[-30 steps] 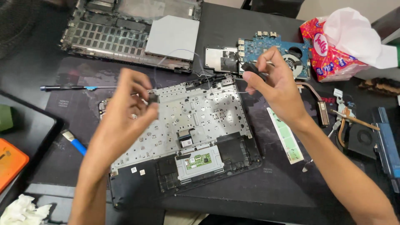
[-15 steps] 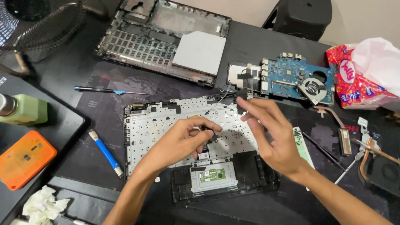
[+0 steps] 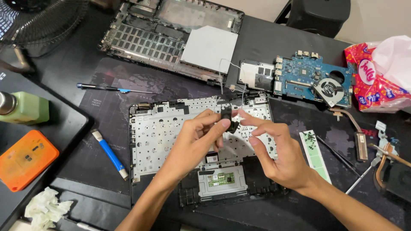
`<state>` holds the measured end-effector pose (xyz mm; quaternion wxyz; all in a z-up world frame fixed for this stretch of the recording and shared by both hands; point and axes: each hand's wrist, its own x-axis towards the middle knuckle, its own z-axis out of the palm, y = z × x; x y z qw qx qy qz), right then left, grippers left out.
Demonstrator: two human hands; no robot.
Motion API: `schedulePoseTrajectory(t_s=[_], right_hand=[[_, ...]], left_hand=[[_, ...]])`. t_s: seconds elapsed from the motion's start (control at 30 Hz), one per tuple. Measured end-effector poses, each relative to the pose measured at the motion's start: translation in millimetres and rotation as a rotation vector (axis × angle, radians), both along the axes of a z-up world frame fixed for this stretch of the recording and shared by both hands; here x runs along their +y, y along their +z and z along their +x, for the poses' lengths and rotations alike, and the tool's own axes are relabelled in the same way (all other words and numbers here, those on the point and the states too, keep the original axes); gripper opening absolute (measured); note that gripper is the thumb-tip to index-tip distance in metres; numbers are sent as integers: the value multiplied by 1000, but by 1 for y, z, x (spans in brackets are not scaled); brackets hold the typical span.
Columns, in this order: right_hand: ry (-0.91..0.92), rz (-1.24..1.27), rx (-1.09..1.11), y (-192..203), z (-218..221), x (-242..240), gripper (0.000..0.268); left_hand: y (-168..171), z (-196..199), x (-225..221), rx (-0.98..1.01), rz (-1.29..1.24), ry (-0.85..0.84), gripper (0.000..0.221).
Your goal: The person assembles a laptop by placing the optical drive into the chassis, securing it with screws, and installing the motherboard. They use a screwdriver and a precision tool to manipulate small components and wires.
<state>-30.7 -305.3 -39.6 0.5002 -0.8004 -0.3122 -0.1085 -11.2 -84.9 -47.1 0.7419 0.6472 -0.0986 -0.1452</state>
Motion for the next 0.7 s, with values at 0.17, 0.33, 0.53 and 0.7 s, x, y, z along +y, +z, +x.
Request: schedulePoseTrajectory(t_s=[0.17,0.33,0.53,0.7], right_hand=[[-71,155,95,-4,2,2,33],[-88,101,284,-4,5,2,45],[-73,320,449,-8,23,-26,35],[-126,624,374,31,48,-69,33]], left_hand=[[5,1,2,73,-197,32,29],[0,-6,-4,56,-188,-61,31],[11,2,3,131,-171,-49,33],[20,7,27,50,-153,67,30]])
